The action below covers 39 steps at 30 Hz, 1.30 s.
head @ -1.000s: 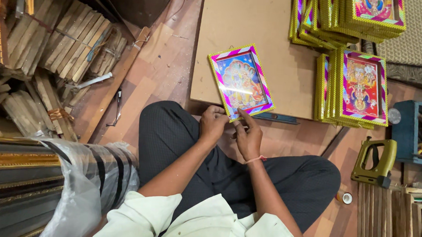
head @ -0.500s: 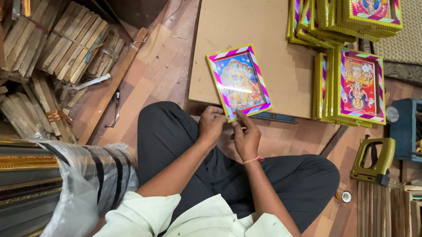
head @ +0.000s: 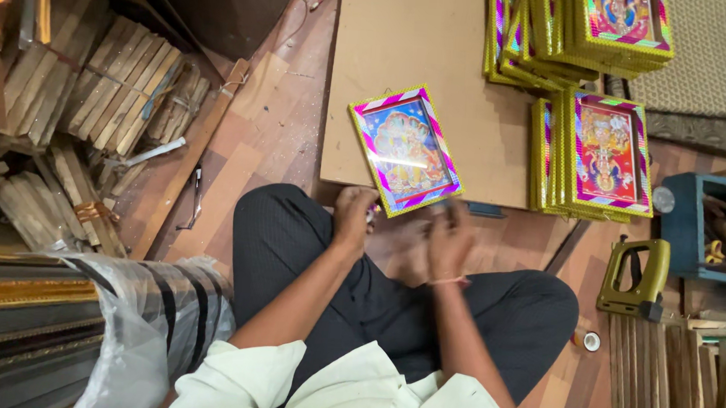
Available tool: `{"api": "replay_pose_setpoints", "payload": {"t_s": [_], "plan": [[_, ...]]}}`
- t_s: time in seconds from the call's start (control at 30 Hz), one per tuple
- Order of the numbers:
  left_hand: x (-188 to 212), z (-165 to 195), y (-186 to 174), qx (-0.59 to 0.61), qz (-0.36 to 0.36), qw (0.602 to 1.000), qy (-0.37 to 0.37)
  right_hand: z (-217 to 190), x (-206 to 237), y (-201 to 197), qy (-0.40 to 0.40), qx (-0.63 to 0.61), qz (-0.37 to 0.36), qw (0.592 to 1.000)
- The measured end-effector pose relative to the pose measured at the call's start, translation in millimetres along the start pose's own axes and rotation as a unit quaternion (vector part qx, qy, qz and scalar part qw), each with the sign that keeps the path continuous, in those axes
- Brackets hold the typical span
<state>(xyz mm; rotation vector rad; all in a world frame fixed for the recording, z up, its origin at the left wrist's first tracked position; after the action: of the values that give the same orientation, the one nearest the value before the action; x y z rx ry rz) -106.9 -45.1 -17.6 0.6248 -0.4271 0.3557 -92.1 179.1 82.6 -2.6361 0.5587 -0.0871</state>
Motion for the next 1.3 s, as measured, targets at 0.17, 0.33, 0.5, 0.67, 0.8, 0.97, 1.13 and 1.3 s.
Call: {"api": "replay_pose_setpoints", "payload": {"t_s": [0.17, 0.33, 0.5, 0.67, 0.8, 0.97, 1.13, 1.3], "plan": [[13, 6, 15, -0.214, -0.010, 0.975, 0.061, 18, -80, -62, -0.037, 0.162, 0.111, 0.980], [12, -2, 19, -0.150, -0.023, 0.988, 0.012, -8, -83, -78, -0.107, 0.345, 0.207, 0.909], [15, -14, 31, -0.055, -0.101, 0.990, -0.079, 57, -12, -14, 0.202, -0.124, 0.095, 0.967], [41, -10, 50, -0.061, -0.192, 0.975, -0.092, 31, 6, 59, 0.225, -0.441, -0.086, 0.865], [52, 0, 52, -0.056, -0.180, 0.977, -0.102, 10, -7, 37, 0.165, -0.431, -0.097, 0.882], [37, 30, 30, 0.053, -0.082, 0.995, -0.033, 12, -3, -43, 0.141, -0.411, -0.117, 0.893], [56, 28, 61, 0.070, -0.244, 0.965, -0.062, 21, -6, -141, 0.116, -0.413, -0.127, 0.894], [114, 11, 95, 0.016, -0.370, 0.912, -0.177, 7, 3, -172, 0.153, -0.477, -0.145, 0.853]]}}
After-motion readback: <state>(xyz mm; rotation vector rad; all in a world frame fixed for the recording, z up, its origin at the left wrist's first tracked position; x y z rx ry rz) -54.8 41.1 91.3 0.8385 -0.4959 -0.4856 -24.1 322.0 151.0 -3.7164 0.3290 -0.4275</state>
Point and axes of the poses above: each hand's wrist, its own x-axis away from the middle knuckle, its own y-axis out of the palm, z = x × y, the point moved 10 cm from there along -x, towards the middle knuckle, and after that the axes turned 8 degrees about x, right-handed, at the moved point
